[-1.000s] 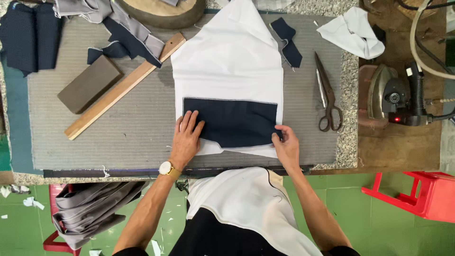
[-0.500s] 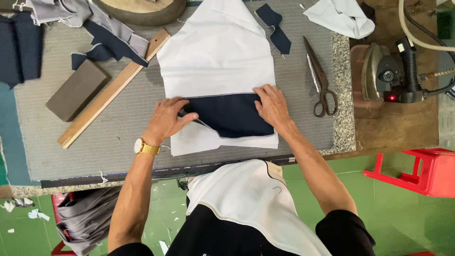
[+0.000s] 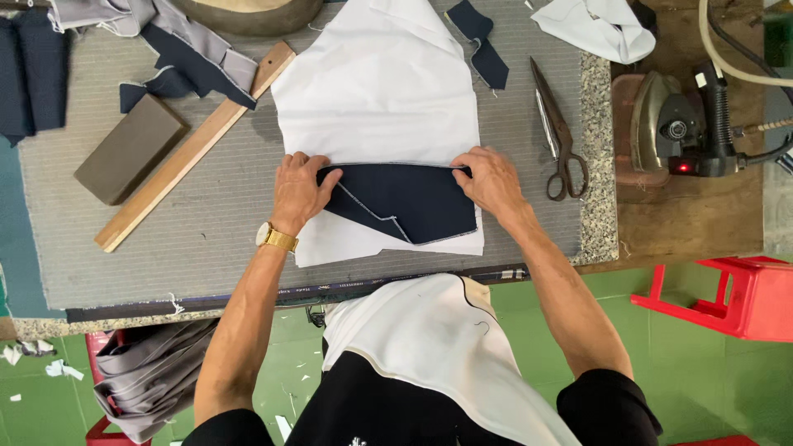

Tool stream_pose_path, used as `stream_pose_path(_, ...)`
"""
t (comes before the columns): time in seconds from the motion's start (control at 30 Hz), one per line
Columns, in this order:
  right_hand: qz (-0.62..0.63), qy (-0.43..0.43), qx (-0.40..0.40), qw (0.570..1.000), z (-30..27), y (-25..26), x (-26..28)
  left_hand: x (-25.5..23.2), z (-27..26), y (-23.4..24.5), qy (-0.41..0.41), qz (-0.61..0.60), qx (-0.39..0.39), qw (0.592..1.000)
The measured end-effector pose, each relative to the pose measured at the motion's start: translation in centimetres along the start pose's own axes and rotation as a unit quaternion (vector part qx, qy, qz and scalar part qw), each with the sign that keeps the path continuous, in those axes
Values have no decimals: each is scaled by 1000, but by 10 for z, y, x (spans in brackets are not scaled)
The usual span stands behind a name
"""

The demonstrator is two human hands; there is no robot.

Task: The person measures and marks a dark fabric piece with a ruler and pen, then cuts it with scissors. They then place a white fabric piece on the table, position the dark fabric on top, and cut the white fabric to match the shape of the dark piece.

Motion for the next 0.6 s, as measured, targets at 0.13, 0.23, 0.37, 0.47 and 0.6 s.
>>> stream_pose_path(0.13, 45, -31, 29, 998, -3, 22, 17, 5, 9, -6, -21, 59, 4, 998)
stream_pose_path(0.23, 66, -12, 16, 998, -4, 34, 25, 5, 10, -4, -37, 73, -11, 997)
stream_pose_path(0.37, 68, -3, -43, 997, -6, 64, 39, -21, 6, 69, -56, 22, -65, 996)
stream_pose_path(0.47, 105, 44, -149, 982, -4, 84, 42, -44, 0, 133, -134, -13, -174, 976)
stream_pose_path(0.6, 212, 141, -230, 939, -17, 111, 60, -56, -19, 167, -207, 51, -284, 935)
Point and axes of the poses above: each hand's wrist, its own z-axis towards the middle knuckle, its own y-axis out of the back of the hand, x = y × z, the point moved 1 cm from there along z, towards the middle knuckle, and after that the axes turned 3 degrees about y, right-handed, at the moved point
